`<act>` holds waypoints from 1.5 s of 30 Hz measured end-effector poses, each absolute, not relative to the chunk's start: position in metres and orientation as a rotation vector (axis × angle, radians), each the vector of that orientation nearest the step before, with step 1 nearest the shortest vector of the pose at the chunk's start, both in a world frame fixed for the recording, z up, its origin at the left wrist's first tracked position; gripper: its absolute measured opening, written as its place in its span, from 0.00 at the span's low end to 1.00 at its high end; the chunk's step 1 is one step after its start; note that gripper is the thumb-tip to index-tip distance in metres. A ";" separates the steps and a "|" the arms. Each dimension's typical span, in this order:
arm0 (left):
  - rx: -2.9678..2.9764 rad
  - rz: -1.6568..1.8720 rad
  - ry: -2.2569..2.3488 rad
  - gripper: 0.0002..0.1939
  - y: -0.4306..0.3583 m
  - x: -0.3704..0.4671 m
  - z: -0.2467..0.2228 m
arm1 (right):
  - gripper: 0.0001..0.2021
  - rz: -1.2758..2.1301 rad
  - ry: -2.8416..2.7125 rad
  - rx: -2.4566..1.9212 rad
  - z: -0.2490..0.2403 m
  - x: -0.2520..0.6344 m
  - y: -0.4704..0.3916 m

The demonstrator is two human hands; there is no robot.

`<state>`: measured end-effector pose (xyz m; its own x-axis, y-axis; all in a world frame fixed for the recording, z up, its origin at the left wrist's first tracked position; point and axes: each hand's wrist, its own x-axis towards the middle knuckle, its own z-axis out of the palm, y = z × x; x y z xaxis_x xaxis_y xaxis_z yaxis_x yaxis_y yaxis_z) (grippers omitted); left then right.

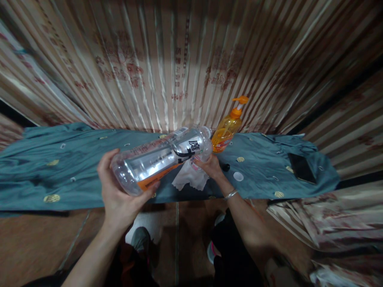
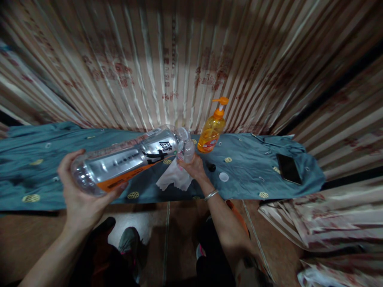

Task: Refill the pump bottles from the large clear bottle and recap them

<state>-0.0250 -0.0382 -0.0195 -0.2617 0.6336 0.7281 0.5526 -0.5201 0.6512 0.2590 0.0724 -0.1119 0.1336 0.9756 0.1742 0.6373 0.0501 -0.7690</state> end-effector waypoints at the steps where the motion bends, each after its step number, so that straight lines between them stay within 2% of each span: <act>1: 1.864 1.926 1.504 0.52 -0.038 -0.025 -0.019 | 0.16 0.583 -1.573 -1.679 -0.111 0.259 0.072; 19: 1.864 1.916 1.507 0.52 -0.038 -0.025 -0.018 | 0.14 0.676 -1.544 -1.680 -0.101 0.257 0.068; 29: 1.824 1.941 1.507 0.52 -0.037 -0.024 -0.019 | 0.18 0.666 -1.533 -1.672 -0.103 0.257 0.070; 45: 1.892 1.933 1.471 0.52 -0.038 -0.025 -0.019 | 0.15 0.655 -1.533 -1.699 -0.103 0.257 0.070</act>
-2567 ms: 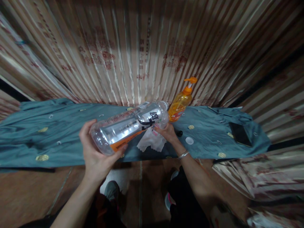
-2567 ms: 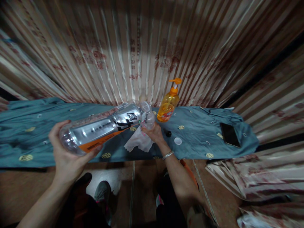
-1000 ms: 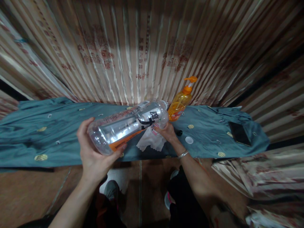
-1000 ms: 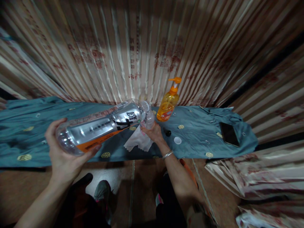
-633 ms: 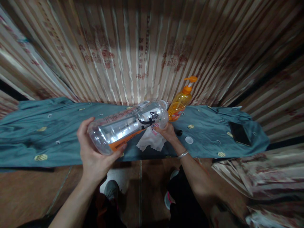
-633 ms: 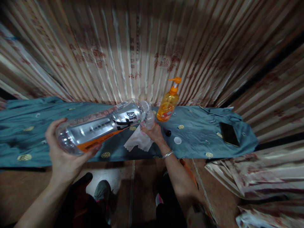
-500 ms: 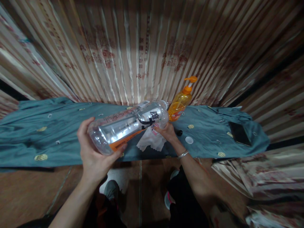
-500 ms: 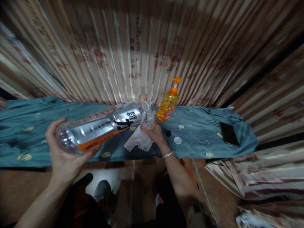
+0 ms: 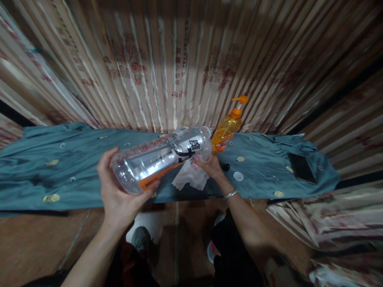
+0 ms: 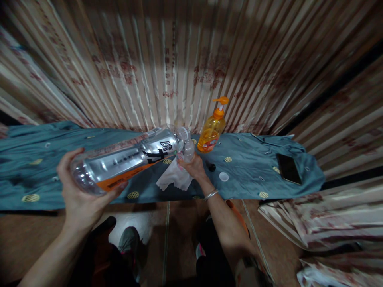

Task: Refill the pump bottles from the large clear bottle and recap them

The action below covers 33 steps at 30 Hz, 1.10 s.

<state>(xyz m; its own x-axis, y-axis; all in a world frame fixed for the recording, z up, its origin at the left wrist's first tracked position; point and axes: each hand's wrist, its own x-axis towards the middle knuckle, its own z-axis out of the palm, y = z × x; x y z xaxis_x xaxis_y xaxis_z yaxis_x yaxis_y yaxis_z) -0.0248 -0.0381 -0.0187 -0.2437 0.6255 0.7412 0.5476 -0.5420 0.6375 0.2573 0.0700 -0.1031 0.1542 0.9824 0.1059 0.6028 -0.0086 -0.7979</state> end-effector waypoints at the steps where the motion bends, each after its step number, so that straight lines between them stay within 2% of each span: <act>1: 1.894 1.938 1.470 0.52 -0.038 -0.025 -0.019 | 0.15 0.658 -1.535 -1.697 -0.103 0.257 0.070; 17: 1.945 1.953 1.461 0.55 -0.035 -0.027 -0.022 | 0.18 0.661 -1.547 -1.704 -0.103 0.258 0.069; 25: 1.939 1.944 1.497 0.55 -0.035 -0.027 -0.023 | 0.14 0.674 -1.534 -1.695 -0.103 0.257 0.069; 33: 1.934 1.949 1.473 0.54 -0.035 -0.027 -0.022 | 0.15 0.661 -1.553 -1.689 -0.106 0.259 0.071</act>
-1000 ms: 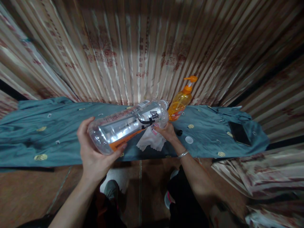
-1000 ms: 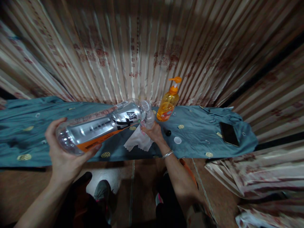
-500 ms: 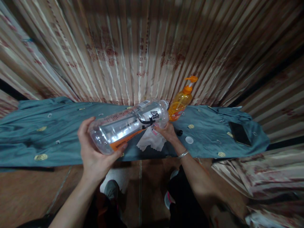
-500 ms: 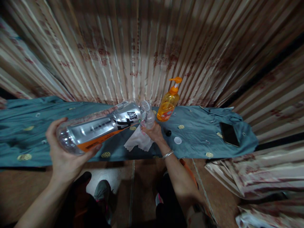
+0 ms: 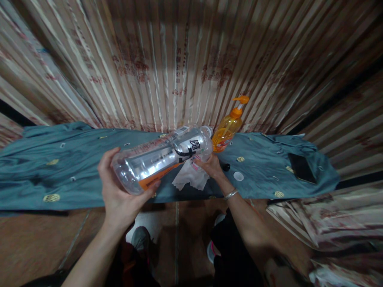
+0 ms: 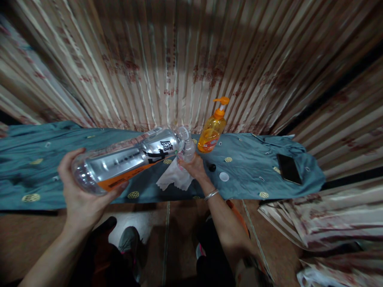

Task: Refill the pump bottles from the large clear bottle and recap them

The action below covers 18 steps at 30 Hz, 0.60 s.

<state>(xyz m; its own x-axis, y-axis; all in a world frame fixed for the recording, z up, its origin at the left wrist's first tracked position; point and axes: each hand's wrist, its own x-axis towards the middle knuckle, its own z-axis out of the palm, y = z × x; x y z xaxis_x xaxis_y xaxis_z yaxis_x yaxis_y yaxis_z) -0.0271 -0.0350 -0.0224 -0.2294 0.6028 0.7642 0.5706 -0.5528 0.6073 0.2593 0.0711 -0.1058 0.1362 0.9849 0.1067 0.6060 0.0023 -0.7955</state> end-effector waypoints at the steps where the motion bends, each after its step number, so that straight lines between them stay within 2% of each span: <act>1: 1.932 1.955 1.470 0.54 -0.035 -0.027 -0.023 | 0.14 0.663 -1.559 -1.692 -0.106 0.260 0.071; 18: 1.886 1.947 1.499 0.54 -0.035 -0.027 -0.023 | 0.16 0.630 -1.579 -1.720 -0.106 0.259 0.071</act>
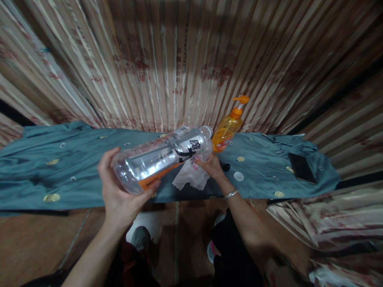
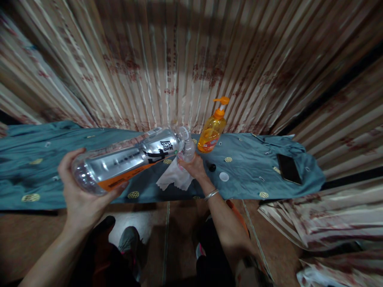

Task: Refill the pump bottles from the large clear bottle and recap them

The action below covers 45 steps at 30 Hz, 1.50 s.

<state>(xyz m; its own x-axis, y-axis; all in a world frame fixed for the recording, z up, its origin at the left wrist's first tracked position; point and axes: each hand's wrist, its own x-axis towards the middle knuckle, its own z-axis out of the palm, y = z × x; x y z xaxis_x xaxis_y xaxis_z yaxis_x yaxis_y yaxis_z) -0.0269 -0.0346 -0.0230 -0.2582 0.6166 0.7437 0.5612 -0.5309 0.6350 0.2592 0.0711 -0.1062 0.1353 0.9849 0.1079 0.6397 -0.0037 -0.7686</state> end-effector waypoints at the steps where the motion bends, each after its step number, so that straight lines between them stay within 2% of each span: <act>1: 1.878 1.945 1.500 0.54 -0.035 -0.027 -0.023 | 0.16 0.632 -1.579 -1.721 -0.106 0.259 0.071; 23: 1.872 1.949 1.497 0.53 -0.037 -0.025 -0.021 | 0.14 0.677 -1.550 -1.682 -0.100 0.257 0.069; 45: 1.887 1.939 1.490 0.53 -0.038 -0.025 -0.019 | 0.16 0.691 -1.527 -1.681 -0.100 0.257 0.068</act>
